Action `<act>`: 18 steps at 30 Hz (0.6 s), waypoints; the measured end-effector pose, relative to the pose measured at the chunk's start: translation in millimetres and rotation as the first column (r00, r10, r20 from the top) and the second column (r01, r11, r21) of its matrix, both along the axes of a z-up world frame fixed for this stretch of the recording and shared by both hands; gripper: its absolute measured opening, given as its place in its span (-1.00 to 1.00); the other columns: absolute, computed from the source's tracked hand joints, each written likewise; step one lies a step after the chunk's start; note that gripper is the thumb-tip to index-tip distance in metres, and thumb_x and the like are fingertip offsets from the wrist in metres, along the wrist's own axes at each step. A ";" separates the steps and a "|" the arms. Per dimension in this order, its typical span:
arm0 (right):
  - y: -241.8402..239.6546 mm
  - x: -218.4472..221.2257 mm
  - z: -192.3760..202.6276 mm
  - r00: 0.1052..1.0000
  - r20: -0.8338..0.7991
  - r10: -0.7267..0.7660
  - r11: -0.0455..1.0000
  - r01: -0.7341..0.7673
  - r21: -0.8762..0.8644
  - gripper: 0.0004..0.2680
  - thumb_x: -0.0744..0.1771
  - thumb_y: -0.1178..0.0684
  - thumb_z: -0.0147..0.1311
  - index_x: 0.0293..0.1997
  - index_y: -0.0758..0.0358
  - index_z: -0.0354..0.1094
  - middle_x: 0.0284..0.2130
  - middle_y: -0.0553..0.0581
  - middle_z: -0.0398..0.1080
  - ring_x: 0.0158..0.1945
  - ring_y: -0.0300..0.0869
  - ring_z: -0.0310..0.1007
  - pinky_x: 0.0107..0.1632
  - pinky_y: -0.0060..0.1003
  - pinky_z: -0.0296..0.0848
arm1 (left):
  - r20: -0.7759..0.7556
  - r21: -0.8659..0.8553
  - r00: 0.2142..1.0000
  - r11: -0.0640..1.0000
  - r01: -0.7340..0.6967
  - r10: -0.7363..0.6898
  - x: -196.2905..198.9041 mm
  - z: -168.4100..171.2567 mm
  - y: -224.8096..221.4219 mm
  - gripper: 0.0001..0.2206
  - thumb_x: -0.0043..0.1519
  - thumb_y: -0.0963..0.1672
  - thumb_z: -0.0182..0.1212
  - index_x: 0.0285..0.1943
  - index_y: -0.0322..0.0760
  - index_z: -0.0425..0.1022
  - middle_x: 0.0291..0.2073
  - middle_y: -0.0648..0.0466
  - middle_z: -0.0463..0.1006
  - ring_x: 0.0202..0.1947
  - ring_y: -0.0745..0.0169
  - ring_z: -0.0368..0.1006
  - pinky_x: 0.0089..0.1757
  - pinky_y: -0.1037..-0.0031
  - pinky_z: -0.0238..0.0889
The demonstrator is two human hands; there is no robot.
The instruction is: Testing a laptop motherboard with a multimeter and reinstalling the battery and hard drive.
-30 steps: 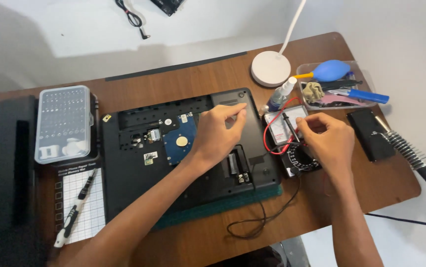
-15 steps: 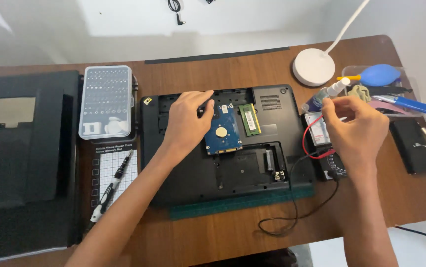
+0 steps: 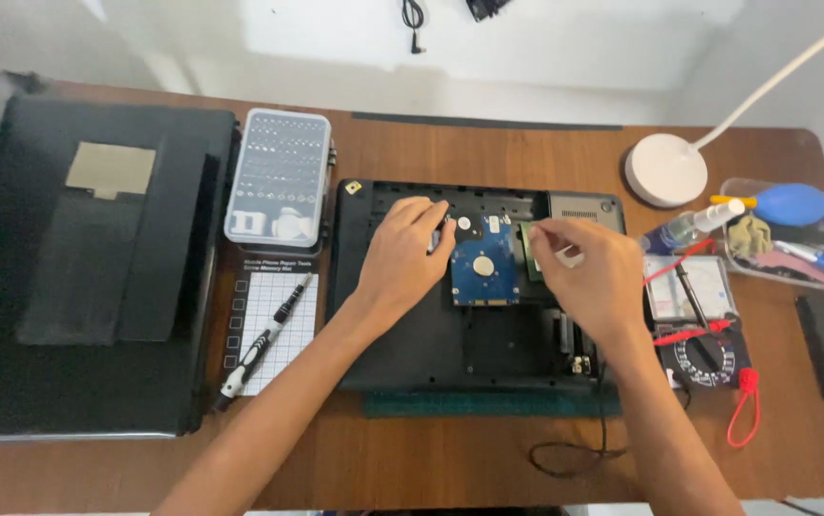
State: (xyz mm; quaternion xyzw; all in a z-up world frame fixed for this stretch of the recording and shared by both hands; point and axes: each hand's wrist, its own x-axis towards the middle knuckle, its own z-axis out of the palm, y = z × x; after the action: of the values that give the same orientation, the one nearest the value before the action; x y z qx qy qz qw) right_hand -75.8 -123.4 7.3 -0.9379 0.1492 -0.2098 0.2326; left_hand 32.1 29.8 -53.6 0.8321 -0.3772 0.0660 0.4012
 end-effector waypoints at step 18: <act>126.9 110.2 -3.4 0.657 0.155 0.738 0.635 -0.596 -0.492 -0.80 0.27 0.19 -0.05 -0.03 0.23 0.33 0.02 0.16 0.30 0.09 0.01 0.27 0.00 -0.20 0.35 | 0.758 0.126 0.450 0.571 -0.811 0.471 32.2 28.3 112.8 -0.75 0.19 -0.18 -0.05 -0.02 -0.44 0.43 -0.02 -0.31 0.33 0.06 -0.20 0.25 0.05 0.11 0.06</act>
State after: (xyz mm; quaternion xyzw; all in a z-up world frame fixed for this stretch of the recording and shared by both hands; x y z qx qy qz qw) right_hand 34.4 3.5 3.9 -0.8991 -0.3032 -0.2919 0.1201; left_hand 64.3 142.6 -25.3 0.9021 -0.1360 0.4081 -0.0331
